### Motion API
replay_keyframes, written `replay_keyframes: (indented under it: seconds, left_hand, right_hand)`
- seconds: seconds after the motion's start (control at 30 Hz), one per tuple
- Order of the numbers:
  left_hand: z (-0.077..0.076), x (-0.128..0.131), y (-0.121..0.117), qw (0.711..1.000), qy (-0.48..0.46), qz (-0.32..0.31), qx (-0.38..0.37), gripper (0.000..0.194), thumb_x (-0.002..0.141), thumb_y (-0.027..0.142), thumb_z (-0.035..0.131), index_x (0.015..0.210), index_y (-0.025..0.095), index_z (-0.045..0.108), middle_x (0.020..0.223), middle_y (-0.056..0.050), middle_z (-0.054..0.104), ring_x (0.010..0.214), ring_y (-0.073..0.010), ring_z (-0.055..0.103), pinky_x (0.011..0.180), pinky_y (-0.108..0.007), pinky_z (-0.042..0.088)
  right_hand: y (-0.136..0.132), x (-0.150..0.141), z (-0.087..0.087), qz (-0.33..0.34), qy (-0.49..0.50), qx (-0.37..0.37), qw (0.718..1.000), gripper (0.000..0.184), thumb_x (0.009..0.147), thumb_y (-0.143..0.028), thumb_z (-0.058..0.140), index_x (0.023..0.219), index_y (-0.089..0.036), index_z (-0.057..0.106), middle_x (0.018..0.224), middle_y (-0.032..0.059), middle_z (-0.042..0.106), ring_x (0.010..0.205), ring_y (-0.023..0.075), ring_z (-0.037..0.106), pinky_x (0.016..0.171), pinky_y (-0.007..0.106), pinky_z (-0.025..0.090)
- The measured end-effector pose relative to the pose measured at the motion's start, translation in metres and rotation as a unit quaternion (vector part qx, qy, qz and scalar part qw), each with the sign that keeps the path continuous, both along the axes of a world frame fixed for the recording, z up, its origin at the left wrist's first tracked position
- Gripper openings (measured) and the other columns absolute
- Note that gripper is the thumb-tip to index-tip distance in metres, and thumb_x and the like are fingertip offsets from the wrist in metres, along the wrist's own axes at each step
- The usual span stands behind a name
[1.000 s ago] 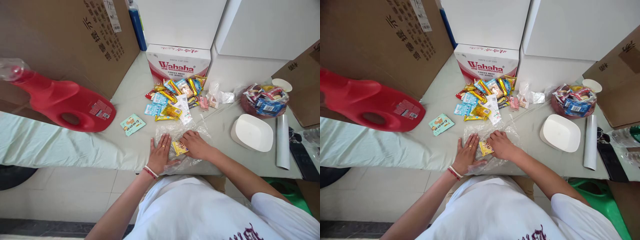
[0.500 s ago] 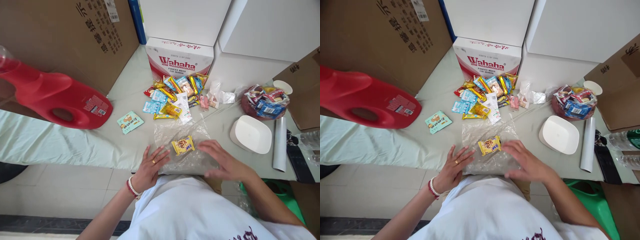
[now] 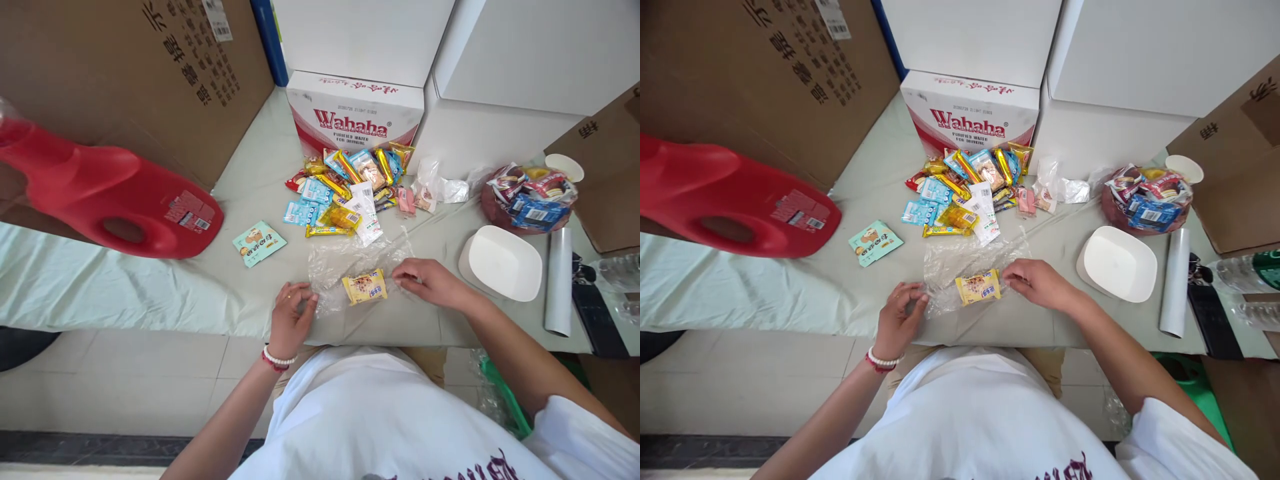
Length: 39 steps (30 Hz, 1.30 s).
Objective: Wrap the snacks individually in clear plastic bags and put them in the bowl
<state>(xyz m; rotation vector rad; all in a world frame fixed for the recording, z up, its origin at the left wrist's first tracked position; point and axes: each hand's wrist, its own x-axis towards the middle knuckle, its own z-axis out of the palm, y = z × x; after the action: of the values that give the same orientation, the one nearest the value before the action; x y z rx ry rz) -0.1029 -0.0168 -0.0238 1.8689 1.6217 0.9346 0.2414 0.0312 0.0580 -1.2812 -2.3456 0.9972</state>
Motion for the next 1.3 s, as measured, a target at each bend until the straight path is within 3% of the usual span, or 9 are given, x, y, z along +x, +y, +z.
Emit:
replay_keyframes:
  seconds: [0.2,0.37,0.43,0.5,0.63,0.87,0.97,1.1,1.3]
  left_hand:
    - [-0.006,0.005,0.026,0.986,0.095,0.134,-0.025,0.015,0.085,0.036,0.059,0.079,0.024,0.065,0.086,-0.009,0.069,0.101,-0.0317,0.059,0.094,-0.052,0.047]
    - [0.019,0.000,0.014,0.946,0.084,0.269,0.158,0.016,0.081,0.019,0.053,0.091,0.021,0.066,0.097,-0.011,0.066,0.103,-0.0289,0.058,0.097,-0.049,0.043]
    - [0.036,0.003,0.002,0.941,0.092,0.221,0.239,0.017,0.083,0.017,0.052,0.088,0.022,0.068,0.092,-0.009,0.068,0.098,-0.0266,0.059,0.093,-0.045,0.044]
    - [0.049,0.015,-0.006,0.956,0.114,0.055,0.264,0.023,0.085,0.016,0.053,0.093,0.026,0.072,0.093,-0.006,0.073,0.092,-0.0238,0.061,0.088,-0.042,0.043]
    - [0.054,0.052,-0.002,0.955,0.177,-0.200,0.132,0.048,0.089,0.012,0.050,0.130,0.031,0.067,0.131,-0.003,0.072,0.100,-0.0240,0.061,0.081,-0.042,0.040]
    - [0.029,0.069,0.022,0.951,0.200,-0.231,0.043,0.051,0.093,0.012,0.048,0.137,0.031,0.064,0.137,-0.002,0.069,0.098,-0.0265,0.058,0.082,-0.045,0.040]
    - [0.027,0.066,0.019,0.951,0.198,-0.234,0.044,0.053,0.092,0.010,0.049,0.138,0.032,0.064,0.138,-0.001,0.069,0.097,-0.0259,0.058,0.082,-0.044,0.040]
    - [0.027,0.067,0.017,0.949,0.200,-0.238,0.051,0.050,0.094,0.012,0.049,0.138,0.032,0.064,0.138,-0.003,0.068,0.099,-0.0258,0.058,0.084,-0.044,0.041]
    - [0.018,0.068,0.018,0.951,0.198,-0.233,0.049,0.043,0.092,0.009,0.052,0.127,0.026,0.069,0.113,-0.008,0.077,0.101,-0.0262,0.064,0.089,-0.044,0.044]
  right_hand:
    - [0.059,-0.009,-0.013,-0.069,-0.228,0.022,0.971,0.023,0.092,-0.018,0.057,0.110,-0.018,0.071,0.102,0.0085,0.072,0.088,0.0212,0.065,0.074,0.028,0.044]
    - [0.078,-0.048,0.000,-0.041,-0.250,0.110,0.961,0.026,0.099,-0.026,0.051,0.117,-0.019,0.069,0.114,0.0114,0.069,0.112,0.0260,0.060,0.085,0.032,0.045]
    - [0.083,-0.069,0.001,0.001,-0.247,0.121,0.961,0.028,0.099,-0.025,0.051,0.122,-0.020,0.066,0.118,0.0112,0.069,0.117,0.0263,0.058,0.087,0.032,0.045]
    - [0.087,-0.088,-0.002,0.030,-0.264,0.111,0.958,0.032,0.099,-0.026,0.051,0.129,-0.020,0.062,0.123,0.0115,0.068,0.116,0.0270,0.060,0.084,0.032,0.047]
    - [0.094,-0.112,-0.010,0.031,-0.333,0.078,0.939,0.046,0.095,-0.032,0.058,0.139,-0.017,0.052,0.127,0.0168,0.066,0.103,0.0290,0.067,0.079,0.034,0.049]
    - [0.112,-0.106,-0.009,0.054,-0.338,-0.022,0.939,0.018,0.090,-0.027,0.063,0.101,-0.018,0.073,0.104,0.0105,0.074,0.098,0.0249,0.065,0.074,0.029,0.042]
    - [0.107,-0.095,0.001,0.073,-0.285,0.046,0.955,0.017,0.092,-0.029,0.062,0.097,-0.018,0.075,0.109,0.0113,0.071,0.108,0.0278,0.057,0.082,0.032,0.039]
    - [0.073,-0.083,0.017,0.121,-0.266,0.179,0.940,0.017,0.097,-0.025,0.056,0.100,-0.017,0.072,0.118,0.0138,0.065,0.111,0.0293,0.054,0.087,0.036,0.038]
    - [-0.004,-0.073,-0.005,0.134,-0.292,0.165,0.932,0.033,0.097,-0.012,0.049,0.126,-0.022,0.062,0.100,0.0094,0.065,0.079,0.0203,0.060,0.063,0.030,0.036]
